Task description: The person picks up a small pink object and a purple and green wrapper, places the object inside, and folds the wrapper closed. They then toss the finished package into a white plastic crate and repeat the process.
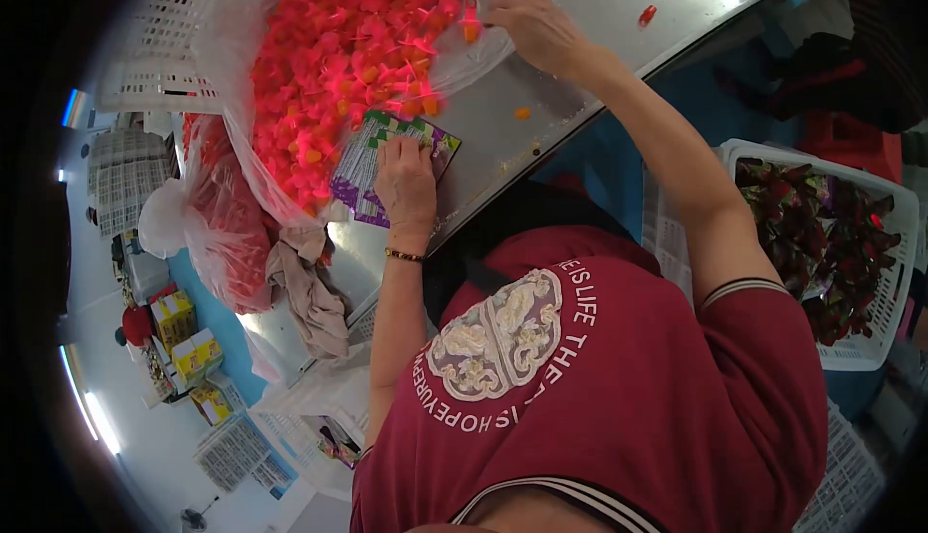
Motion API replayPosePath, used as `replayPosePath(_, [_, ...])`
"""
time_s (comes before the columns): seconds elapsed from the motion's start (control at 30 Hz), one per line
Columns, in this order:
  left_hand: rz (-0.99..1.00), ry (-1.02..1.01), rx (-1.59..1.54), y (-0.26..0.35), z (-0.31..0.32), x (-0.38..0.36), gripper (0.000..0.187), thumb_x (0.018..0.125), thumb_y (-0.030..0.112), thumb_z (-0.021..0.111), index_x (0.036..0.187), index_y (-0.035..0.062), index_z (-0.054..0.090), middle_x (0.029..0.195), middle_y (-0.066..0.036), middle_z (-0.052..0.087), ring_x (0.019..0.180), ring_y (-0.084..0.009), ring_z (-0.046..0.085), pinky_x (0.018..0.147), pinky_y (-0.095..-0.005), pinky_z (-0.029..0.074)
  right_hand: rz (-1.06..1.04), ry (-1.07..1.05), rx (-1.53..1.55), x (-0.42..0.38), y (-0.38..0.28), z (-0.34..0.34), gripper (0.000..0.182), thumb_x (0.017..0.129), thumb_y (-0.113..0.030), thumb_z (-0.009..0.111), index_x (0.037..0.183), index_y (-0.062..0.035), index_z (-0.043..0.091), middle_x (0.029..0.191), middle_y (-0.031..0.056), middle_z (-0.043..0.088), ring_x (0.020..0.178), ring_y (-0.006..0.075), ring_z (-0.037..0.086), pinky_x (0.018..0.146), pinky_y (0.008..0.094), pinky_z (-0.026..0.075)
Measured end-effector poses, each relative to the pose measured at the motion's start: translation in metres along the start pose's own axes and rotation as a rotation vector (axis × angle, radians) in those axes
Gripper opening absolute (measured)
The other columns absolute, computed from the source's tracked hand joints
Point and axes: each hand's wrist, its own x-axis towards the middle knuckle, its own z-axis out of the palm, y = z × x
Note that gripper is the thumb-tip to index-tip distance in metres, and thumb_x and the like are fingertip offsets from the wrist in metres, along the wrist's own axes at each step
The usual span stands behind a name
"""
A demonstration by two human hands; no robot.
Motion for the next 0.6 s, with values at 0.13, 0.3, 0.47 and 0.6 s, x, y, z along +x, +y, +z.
replayPosePath(0.13, [0.048, 0.009, -0.028, 0.001, -0.004, -0.004, 0.01, 0.078, 0.006, 0.063, 0.086, 0.0019, 0.06, 0.1, -0.01, 0.06, 0.095, -0.0291, 0.058, 0.074, -0.0368, 0.054, -0.09, 0.067, -0.296, 0.041, 0.029, 0.094, 0.019, 0.082, -0.006, 0.057, 0.1, -0.0053, 0.065, 0.107, 0.009, 0.062, 0.104, 0.0294, 0.059, 0.092, 0.038, 0.047])
replayPosePath(0.3, [0.044, -0.051, 0.009, -0.002, -0.001, 0.0, 0.01, 0.077, 0.003, 0.06, 0.086, 0.0004, 0.061, 0.103, -0.011, 0.06, 0.095, -0.0291, 0.058, 0.074, -0.0358, 0.054, -0.045, -0.171, -0.339, 0.022, -0.011, 0.048, 0.019, 0.079, -0.008, 0.06, 0.097, -0.0078, 0.065, 0.101, 0.0092, 0.062, 0.105, 0.0272, 0.058, 0.092, 0.0372, 0.048])
replayPosePath(0.47, [0.057, -0.127, 0.041, 0.006, -0.007, 0.003, 0.01, 0.077, 0.002, 0.059, 0.086, -0.0008, 0.06, 0.102, -0.012, 0.06, 0.095, -0.0289, 0.059, 0.072, -0.0352, 0.054, 0.063, -0.244, -0.1, -0.013, -0.045, 0.024, 0.022, 0.082, -0.005, 0.056, 0.103, -0.0038, 0.063, 0.1, 0.0116, 0.06, 0.103, 0.029, 0.057, 0.09, 0.0369, 0.047])
replayPosePath(0.6, [0.059, -0.172, 0.067, 0.008, -0.004, 0.006, 0.01, 0.078, 0.004, 0.058, 0.086, -0.0012, 0.06, 0.1, -0.013, 0.059, 0.095, -0.0288, 0.059, 0.071, -0.0348, 0.055, 0.042, -0.202, -0.021, -0.025, -0.055, 0.02, 0.016, 0.083, -0.01, 0.054, 0.095, -0.0045, 0.064, 0.099, 0.0128, 0.06, 0.1, 0.0286, 0.059, 0.088, 0.0365, 0.049])
